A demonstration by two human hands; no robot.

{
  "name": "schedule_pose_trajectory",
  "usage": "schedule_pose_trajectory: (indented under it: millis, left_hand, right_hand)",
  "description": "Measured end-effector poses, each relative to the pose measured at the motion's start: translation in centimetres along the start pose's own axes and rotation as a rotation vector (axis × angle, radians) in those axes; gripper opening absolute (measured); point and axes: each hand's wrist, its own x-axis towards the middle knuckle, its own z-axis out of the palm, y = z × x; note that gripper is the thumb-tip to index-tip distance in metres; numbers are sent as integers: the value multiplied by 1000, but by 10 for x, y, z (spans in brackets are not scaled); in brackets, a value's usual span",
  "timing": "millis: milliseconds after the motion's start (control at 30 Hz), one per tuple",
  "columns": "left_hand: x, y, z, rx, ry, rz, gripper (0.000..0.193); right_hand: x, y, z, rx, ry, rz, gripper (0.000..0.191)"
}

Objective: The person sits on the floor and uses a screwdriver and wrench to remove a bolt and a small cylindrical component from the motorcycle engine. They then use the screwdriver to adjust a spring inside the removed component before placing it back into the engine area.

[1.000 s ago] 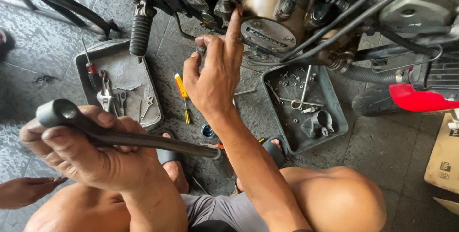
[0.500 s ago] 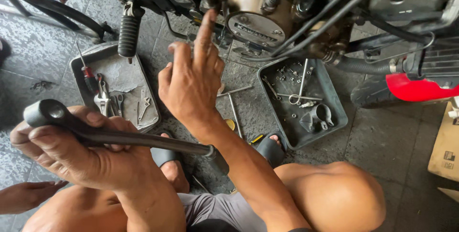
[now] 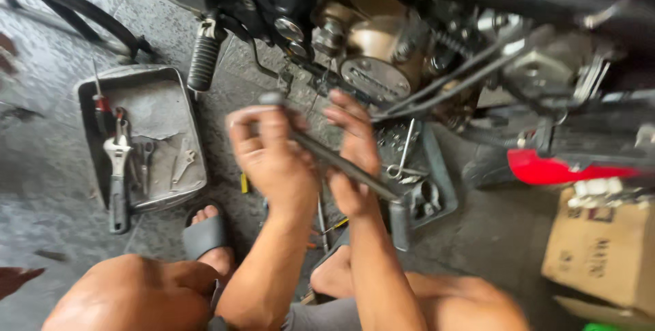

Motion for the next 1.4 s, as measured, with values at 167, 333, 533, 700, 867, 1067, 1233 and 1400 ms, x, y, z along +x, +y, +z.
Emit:
schedule_pose_trajectory:
  millis: [167,333,533,700,867,1067,1233,1400]
  left_hand:
    - [-2,-37,37,-227,-113,-195,17]
    - [-10,-49,61,-491,-204,-459,15]
    - [1,-57,54,-517,-288,-415,23]
    - [13,-58,43,-521,-339,-424,29]
    - [19,-52,37,-371,-364,-147,32]
    - [30,-49,30,-252,-408,-31,34]
    - [45,-53,20,-100,-491,215,37]
    - [48,-57,18,-4,-501,382,37]
  right_hand:
    - [4,-25,-8,352,379,-68,46]
    - [44,-49,-42,694,509,-15,62]
    - [86,-41,-62,614,504,-60,64]
    - [98,-36,-65,649,515,38,55]
    - [98,-28,-82,753,511,106,42]
    - [94,-21,-85,908,552,106,40]
    - [92,-30,-76,865,555,158,39]
    - [88,-38,-72,813,531,182,40]
